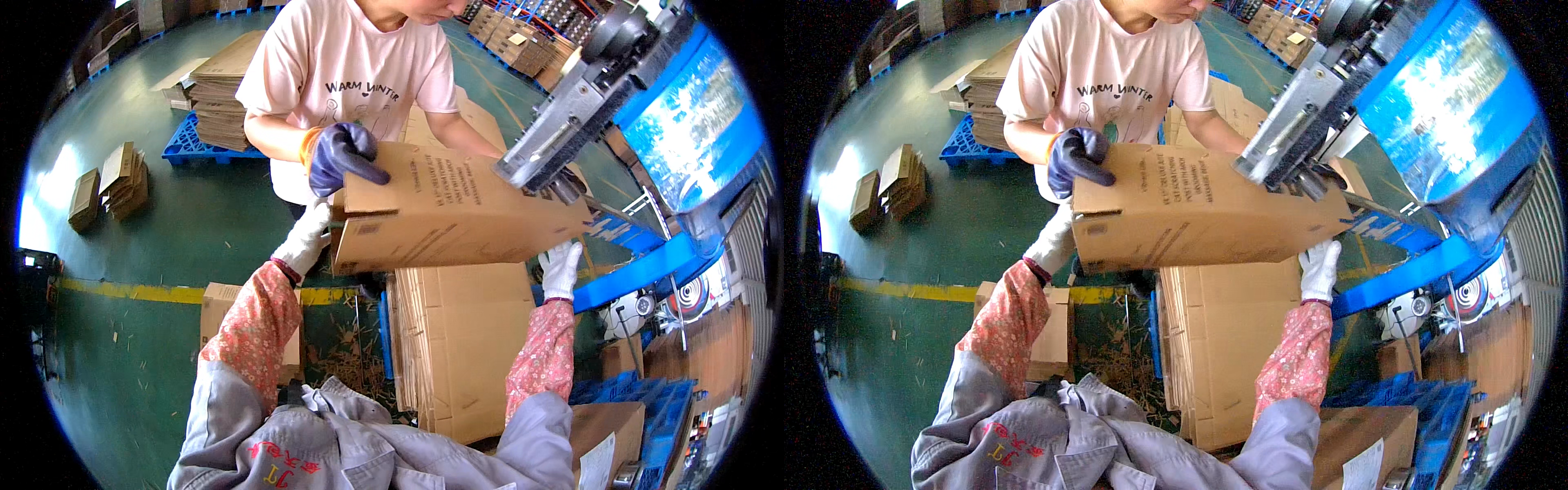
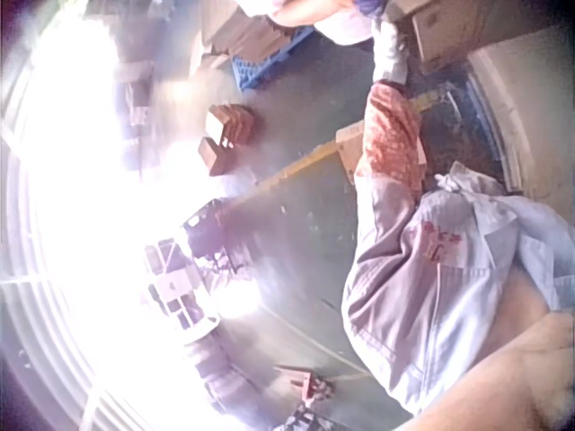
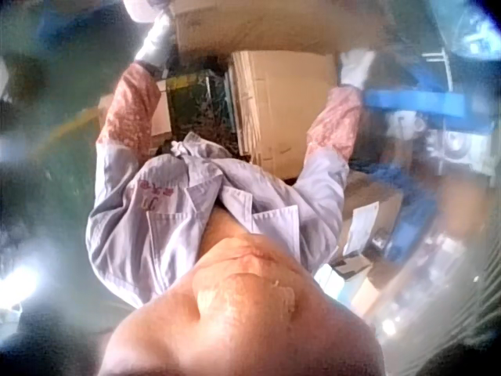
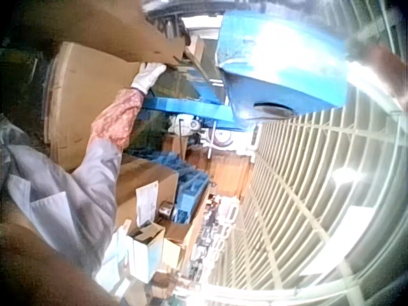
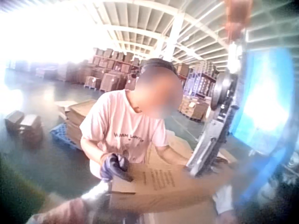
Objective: The person repeatedly picks up flat cardboard boxes from a stack and places them onto a blue machine with the help of another person. They then move the boxes to a different stack on the floor.
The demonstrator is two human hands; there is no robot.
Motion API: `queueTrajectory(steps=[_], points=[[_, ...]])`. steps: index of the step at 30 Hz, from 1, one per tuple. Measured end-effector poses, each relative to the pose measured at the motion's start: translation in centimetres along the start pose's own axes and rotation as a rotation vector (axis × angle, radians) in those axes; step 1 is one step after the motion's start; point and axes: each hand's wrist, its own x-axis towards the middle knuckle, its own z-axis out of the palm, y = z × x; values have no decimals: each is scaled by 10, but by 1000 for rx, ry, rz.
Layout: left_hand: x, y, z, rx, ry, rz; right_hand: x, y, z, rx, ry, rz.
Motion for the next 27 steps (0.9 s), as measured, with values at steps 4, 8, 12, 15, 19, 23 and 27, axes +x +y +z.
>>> queueTrajectory(steps=[4,8,12,15,19,23,27], points=[[-26,21,-30,-63,-10,-18,-13,25,30,3,-85,-6],[-58,45,-51,-35,-14,-9,-43,46,80,-19,-43,3],[-86,67,-73,87,-44,21,-60,56,119,-46,80,-15],[-113,67,-109,354,0,160,-73,59,158,-144,150,4],[-201,109,-135,-54,-184,246,-105,73,222,-268,186,-8],[-245,164,-175,117,210,49,-158,94,310,-341,70,-93],[-267,181,-268,-51,275,147,-189,165,383,-257,-97,17]])
